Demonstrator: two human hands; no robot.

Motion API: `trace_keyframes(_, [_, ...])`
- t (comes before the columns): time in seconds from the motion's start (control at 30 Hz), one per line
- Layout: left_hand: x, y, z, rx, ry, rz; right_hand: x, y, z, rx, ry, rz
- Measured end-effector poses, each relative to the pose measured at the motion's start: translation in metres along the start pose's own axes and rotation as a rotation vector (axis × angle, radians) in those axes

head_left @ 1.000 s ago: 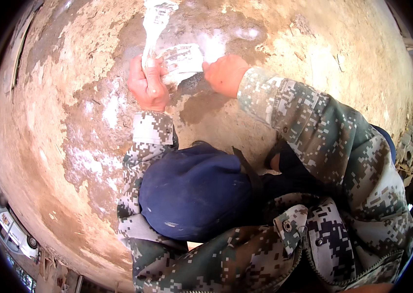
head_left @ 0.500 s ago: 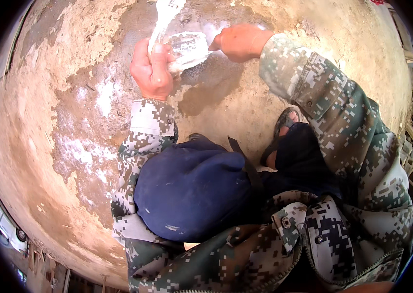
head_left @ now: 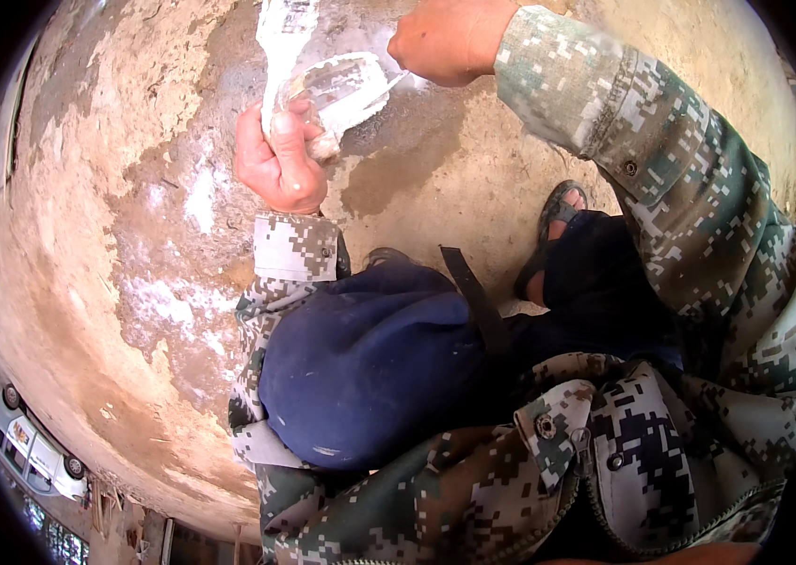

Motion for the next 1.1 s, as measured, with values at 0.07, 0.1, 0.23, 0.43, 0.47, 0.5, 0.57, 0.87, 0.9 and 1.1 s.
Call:
trace_keyframes(0.07, [-0.004,0.006,0.003,-0.021,-0.010,0.017,0.017,0.003,-0.002,-0.090,0.026,0.090])
trace_keyframes(0.1, [-0.001,0.005,0.004,-0.017,-0.013,0.004,0.030,-0.010,0.000,-0.063,0.016,0.147])
trace_keyframes(0.23, [0.008,0.000,0.014,-0.039,-0.001,-0.032,0.032,-0.040,-0.003,-0.121,-0.021,0.266])
trace_keyframes(0.43, [0.017,-0.004,0.034,0.014,-0.022,0.000,0.022,-0.015,-0.016,-0.104,-0.037,0.166])
trace_keyframes(0.47, [0.017,-0.007,0.038,0.023,-0.006,-0.001,0.032,-0.024,-0.010,-0.111,-0.063,0.208])
trace_keyframes(0.5, [0.022,-0.007,0.043,0.028,0.015,0.017,0.044,-0.025,-0.003,-0.110,-0.058,0.299])
trace_keyframes(0.57, [0.029,-0.005,0.053,0.020,0.039,0.017,0.055,-0.033,0.004,-0.131,-0.057,0.391])
trace_keyframes(0.87, [0.046,-0.018,0.084,-0.025,0.144,-0.022,0.022,-0.052,-0.034,-0.157,-0.235,0.625])
trace_keyframes(0.9, [0.042,-0.021,0.082,-0.042,0.107,-0.014,0.015,-0.054,-0.039,-0.136,-0.255,0.619])
trace_keyframes(1.1, [0.037,-0.017,0.080,-0.022,0.102,0.021,0.002,-0.040,-0.052,0.126,-0.534,1.183])
Point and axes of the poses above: each hand's wrist, its own z-axis towards the middle knuckle, its own y-axis out of the back of the hand, x = y × z, the point moved 5 cm from there along z, towards the middle knuckle, and after that the axes turned 12 degrees about -x, right-handed, at the moved point
